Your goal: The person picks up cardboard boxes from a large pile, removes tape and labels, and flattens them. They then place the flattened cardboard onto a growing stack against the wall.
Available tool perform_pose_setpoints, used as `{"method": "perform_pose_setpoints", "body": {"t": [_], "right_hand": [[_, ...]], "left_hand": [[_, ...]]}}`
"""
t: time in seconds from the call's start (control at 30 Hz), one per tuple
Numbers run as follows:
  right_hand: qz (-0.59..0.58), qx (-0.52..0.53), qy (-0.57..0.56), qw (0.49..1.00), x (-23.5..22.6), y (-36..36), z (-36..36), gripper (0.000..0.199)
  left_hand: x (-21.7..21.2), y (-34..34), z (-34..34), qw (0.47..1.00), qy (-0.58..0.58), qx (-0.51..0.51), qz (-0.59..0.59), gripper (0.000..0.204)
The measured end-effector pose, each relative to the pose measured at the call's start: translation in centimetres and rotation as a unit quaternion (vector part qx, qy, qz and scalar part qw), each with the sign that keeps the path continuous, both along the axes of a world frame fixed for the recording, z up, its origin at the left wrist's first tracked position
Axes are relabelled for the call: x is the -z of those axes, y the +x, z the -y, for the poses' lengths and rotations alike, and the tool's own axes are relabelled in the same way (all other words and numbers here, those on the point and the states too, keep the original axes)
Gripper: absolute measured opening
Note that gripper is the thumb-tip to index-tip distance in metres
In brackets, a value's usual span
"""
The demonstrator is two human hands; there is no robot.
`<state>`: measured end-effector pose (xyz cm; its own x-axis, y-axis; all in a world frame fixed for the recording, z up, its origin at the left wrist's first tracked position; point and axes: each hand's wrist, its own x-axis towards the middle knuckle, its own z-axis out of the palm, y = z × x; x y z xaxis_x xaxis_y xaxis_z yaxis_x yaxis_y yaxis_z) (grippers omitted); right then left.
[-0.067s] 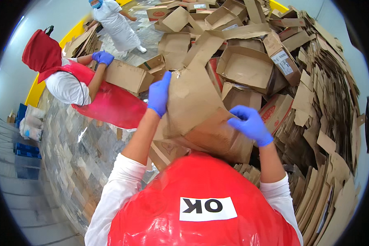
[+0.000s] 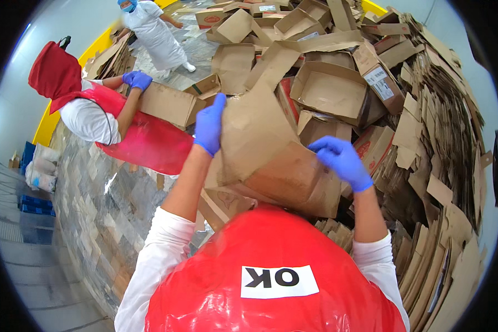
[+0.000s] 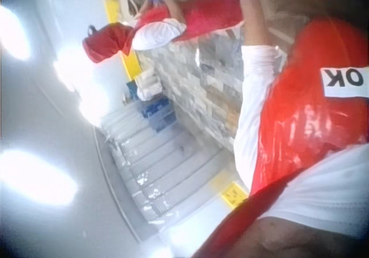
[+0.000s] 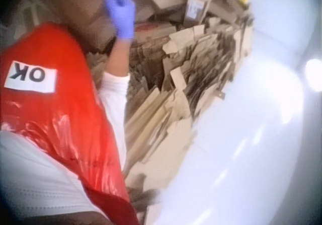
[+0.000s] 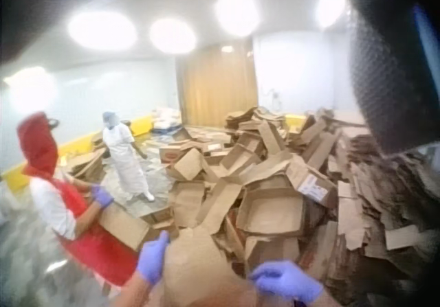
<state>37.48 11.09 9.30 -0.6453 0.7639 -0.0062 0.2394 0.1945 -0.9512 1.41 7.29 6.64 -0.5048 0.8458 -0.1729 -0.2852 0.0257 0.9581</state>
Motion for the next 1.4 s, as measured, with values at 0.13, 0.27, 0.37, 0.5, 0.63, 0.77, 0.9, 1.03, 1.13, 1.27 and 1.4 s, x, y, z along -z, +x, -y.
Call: {"method": "perform_pose_setpoints", "body": {"t": [0.13,0.27,0.37,0.5,0.63,0.77,0.9,1.03,1.13,1.27,1.4], "right_hand": [[0.046,0.0,-0.08,0.996,1.2,5.2,-5.3,0.052],[-0.015,0.093,-0.084,0.992,3.8,6.0,-5.4,0.051],[0.03,0.174,0.069,0.982,3.2,3.0,-4.2,0.052],[0.003,0.206,0.21,0.956,4.0,-1.8,-3.4,0.05],[0.048,0.272,0.168,0.946,4.0,-4.2,-2.4,0.05],[0.078,0.25,0.18,0.948,1.5,-8.6,-0.9,0.05],[-0.042,0.154,0.077,0.984,1.9,-8.0,-1.5,0.051],[-0.001,0.122,-0.029,0.992,1.4,-4.6,-3.8,0.053],[-0.081,0.166,0.021,0.983,3.1,-4.2,-4.0,0.054],[-0.062,0.145,0.047,0.986,1.7,-5.7,-3.0,0.055],[-0.045,0.125,0.06,0.989,-0.2,-5.8,-1.8,0.054]], "left_hand": [[-3.1,-3.9,-0.1,0.985,0.074,0.071,0.135,0.049],[-3.2,-7.2,-1.8,0.979,0.125,0.015,0.162,0.043],[-2.3,-8.6,-1.8,0.991,0.123,-0.048,0.021,0.04],[-1.9,-12.8,-2.2,0.916,0.18,-0.189,-0.304,0.03],[-8.5,0.2,-2.1,0.893,0.193,-0.004,-0.406,0.023],[-2.9,9.4,0.0,0.737,0.144,0.152,-0.643,0.027],[-0.3,10.0,0.5,0.798,0.074,0.056,-0.595,0.046],[-2.0,7.9,0.0,0.888,0.022,0.02,-0.46,0.056],[-2.4,6.3,-0.8,0.892,-0.009,0.022,-0.451,0.06],[-0.8,3.5,0.0,0.911,-0.013,0.02,-0.411,0.057],[-1.9,3.5,0.7,0.914,0.02,0.026,-0.404,0.054]]}}
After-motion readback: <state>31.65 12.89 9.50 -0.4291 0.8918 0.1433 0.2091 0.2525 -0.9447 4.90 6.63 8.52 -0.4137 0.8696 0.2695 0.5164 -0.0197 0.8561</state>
